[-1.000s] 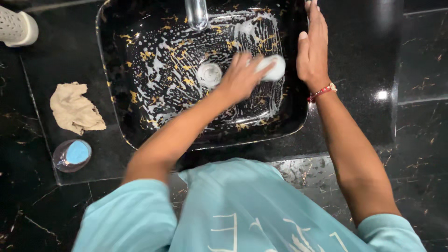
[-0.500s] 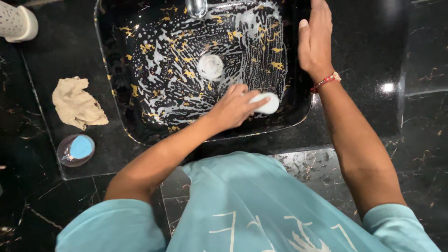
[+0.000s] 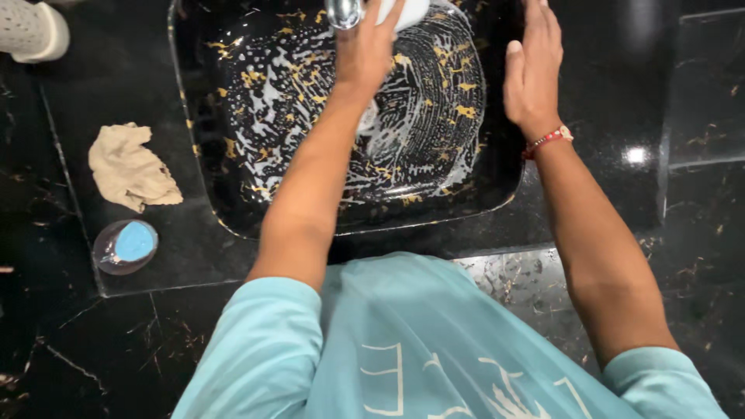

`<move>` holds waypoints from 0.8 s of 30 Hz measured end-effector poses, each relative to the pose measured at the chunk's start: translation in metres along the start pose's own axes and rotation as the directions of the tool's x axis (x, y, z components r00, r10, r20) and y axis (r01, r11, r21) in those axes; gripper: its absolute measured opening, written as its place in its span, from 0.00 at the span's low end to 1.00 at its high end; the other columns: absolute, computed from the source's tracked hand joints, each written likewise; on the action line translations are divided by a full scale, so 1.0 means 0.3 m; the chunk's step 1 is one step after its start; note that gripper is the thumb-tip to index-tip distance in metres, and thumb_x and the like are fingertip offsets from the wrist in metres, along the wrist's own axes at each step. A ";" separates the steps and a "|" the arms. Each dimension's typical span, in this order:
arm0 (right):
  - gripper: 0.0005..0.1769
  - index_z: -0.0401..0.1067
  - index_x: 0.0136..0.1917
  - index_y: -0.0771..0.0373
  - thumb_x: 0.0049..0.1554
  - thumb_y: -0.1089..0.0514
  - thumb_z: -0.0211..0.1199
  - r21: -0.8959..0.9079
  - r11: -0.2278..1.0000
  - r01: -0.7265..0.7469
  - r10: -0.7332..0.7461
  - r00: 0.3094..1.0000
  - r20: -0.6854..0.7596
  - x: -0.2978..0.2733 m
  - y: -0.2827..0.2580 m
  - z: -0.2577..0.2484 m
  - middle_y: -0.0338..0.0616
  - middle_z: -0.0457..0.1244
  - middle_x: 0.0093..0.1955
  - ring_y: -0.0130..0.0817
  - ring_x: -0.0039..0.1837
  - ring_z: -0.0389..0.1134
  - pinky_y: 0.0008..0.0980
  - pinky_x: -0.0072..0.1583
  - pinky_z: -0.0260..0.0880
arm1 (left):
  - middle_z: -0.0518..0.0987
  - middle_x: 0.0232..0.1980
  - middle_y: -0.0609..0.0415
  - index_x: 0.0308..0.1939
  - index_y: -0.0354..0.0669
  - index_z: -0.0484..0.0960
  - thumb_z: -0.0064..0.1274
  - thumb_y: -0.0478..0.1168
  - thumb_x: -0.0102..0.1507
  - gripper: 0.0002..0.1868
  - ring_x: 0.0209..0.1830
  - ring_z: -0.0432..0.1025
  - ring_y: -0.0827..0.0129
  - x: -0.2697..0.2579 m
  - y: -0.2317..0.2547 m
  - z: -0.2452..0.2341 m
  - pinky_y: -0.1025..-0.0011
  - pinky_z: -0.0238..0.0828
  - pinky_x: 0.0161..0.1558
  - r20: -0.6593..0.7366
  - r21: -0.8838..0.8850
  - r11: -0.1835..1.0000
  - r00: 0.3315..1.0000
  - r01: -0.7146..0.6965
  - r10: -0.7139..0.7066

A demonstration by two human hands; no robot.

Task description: The person scrubs the interior of a black sink with a white sponge and cleaning agent, making circular and back-and-forth motions to clean the surfaces.

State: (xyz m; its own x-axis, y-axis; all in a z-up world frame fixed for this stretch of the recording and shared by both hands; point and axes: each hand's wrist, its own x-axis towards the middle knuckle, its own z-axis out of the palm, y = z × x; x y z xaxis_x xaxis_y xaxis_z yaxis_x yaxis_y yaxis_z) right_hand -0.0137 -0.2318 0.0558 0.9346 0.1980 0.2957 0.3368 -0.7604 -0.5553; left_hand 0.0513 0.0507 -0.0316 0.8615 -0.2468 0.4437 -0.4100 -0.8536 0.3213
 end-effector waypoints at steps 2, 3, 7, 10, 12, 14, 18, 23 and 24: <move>0.32 0.47 0.84 0.72 0.72 0.53 0.40 0.030 1.000 0.004 -0.004 1.000 0.002 -0.008 -0.016 -0.011 0.61 0.50 0.85 0.60 0.86 0.45 0.51 0.84 0.42 | 0.73 0.54 0.43 0.72 0.52 0.76 0.63 0.35 0.60 0.34 0.56 0.65 0.44 -0.060 -0.101 -0.085 0.48 0.59 0.58 0.043 0.138 0.990 0.999 0.011 -0.017; 0.33 0.46 0.84 0.72 0.72 0.53 0.40 0.045 0.999 0.006 -0.006 1.000 0.002 -0.008 -0.025 -0.016 0.60 0.51 0.85 0.60 0.86 0.45 0.51 0.84 0.42 | 0.72 0.60 0.47 0.66 0.51 0.75 0.64 0.36 0.59 0.30 0.59 0.64 0.45 -0.098 -0.148 -0.137 0.49 0.58 0.60 0.017 0.172 0.985 1.000 0.016 -0.019; 0.35 0.42 0.85 0.73 0.71 0.54 0.41 0.059 0.998 -0.006 0.006 1.000 0.008 0.002 -0.047 -0.022 0.59 0.50 0.86 0.59 0.87 0.44 0.51 0.85 0.40 | 0.71 0.63 0.47 0.72 0.47 0.74 0.64 0.33 0.55 0.40 0.59 0.62 0.46 -0.234 -0.282 -0.344 0.49 0.55 0.60 -0.013 0.279 0.940 0.980 0.195 -0.199; 0.37 0.40 0.85 0.73 0.70 0.55 0.43 0.050 0.999 -0.019 0.017 0.999 0.038 0.028 -0.046 -0.015 0.60 0.48 0.87 0.60 0.88 0.42 0.51 0.85 0.38 | 0.71 0.64 0.47 0.74 0.46 0.73 0.64 0.32 0.59 0.38 0.59 0.61 0.48 -0.251 -0.296 -0.363 0.49 0.54 0.62 -0.045 0.285 0.920 0.962 0.270 -0.268; 0.36 0.41 0.86 0.72 0.71 0.56 0.44 0.015 1.000 -0.011 0.010 0.999 0.053 0.030 -0.042 -0.018 0.62 0.45 0.88 0.60 0.88 0.41 0.51 0.85 0.38 | 0.72 0.63 0.45 0.72 0.45 0.74 0.63 0.31 0.58 0.37 0.59 0.61 0.47 -0.216 -0.240 -0.260 0.47 0.52 0.61 -0.045 0.232 0.926 0.954 0.298 -0.296; 0.36 0.41 0.86 0.73 0.70 0.56 0.44 0.016 1.000 -0.015 0.014 0.998 0.059 0.037 -0.034 -0.021 0.61 0.45 0.88 0.61 0.88 0.41 0.51 0.85 0.38 | 0.77 0.57 0.52 0.49 0.60 0.81 0.63 0.34 0.62 0.15 0.67 0.60 0.50 -0.150 -0.161 -0.135 0.47 0.51 0.65 -0.070 0.105 0.940 0.945 0.326 -0.320; 0.36 0.42 0.86 0.72 0.70 0.56 0.43 0.018 1.000 0.007 -0.008 0.998 0.057 0.030 -0.038 -0.018 0.61 0.45 0.88 0.61 0.88 0.42 0.51 0.87 0.38 | 0.74 0.61 0.50 0.66 0.52 0.77 0.63 0.35 0.58 0.30 0.57 0.68 0.48 -0.010 0.075 0.031 0.49 0.66 0.57 -0.084 0.038 0.999 0.996 -0.015 0.018; 0.35 0.43 0.85 0.75 0.71 0.55 0.41 -0.006 0.999 -0.037 0.037 0.995 0.088 0.021 -0.053 -0.031 0.63 0.46 0.87 0.62 0.87 0.41 0.53 0.85 0.37 | 0.72 0.60 0.47 0.69 0.54 0.75 0.58 0.27 0.52 0.40 0.57 0.68 0.47 0.019 0.066 0.040 0.52 0.67 0.61 -0.245 0.143 0.982 0.957 -0.124 0.157; 0.36 0.42 0.85 0.76 0.71 0.55 0.41 -0.011 0.999 -0.048 0.049 0.994 0.093 0.020 -0.057 -0.028 0.63 0.46 0.87 0.62 0.87 0.40 0.53 0.84 0.37 | 0.72 0.60 0.48 0.68 0.55 0.74 0.59 0.29 0.58 0.34 0.58 0.68 0.50 -0.001 -0.005 0.011 0.54 0.66 0.59 -0.158 0.111 0.991 0.983 -0.073 0.090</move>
State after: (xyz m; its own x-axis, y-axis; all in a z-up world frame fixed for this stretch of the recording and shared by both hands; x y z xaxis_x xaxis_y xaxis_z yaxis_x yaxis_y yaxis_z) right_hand -0.0147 -0.2226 0.0736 0.9566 0.2169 0.1946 0.2899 -0.7758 -0.5605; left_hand 0.0525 0.0506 -0.0349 0.7628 -0.2469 0.5976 -0.4358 -0.8790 0.1932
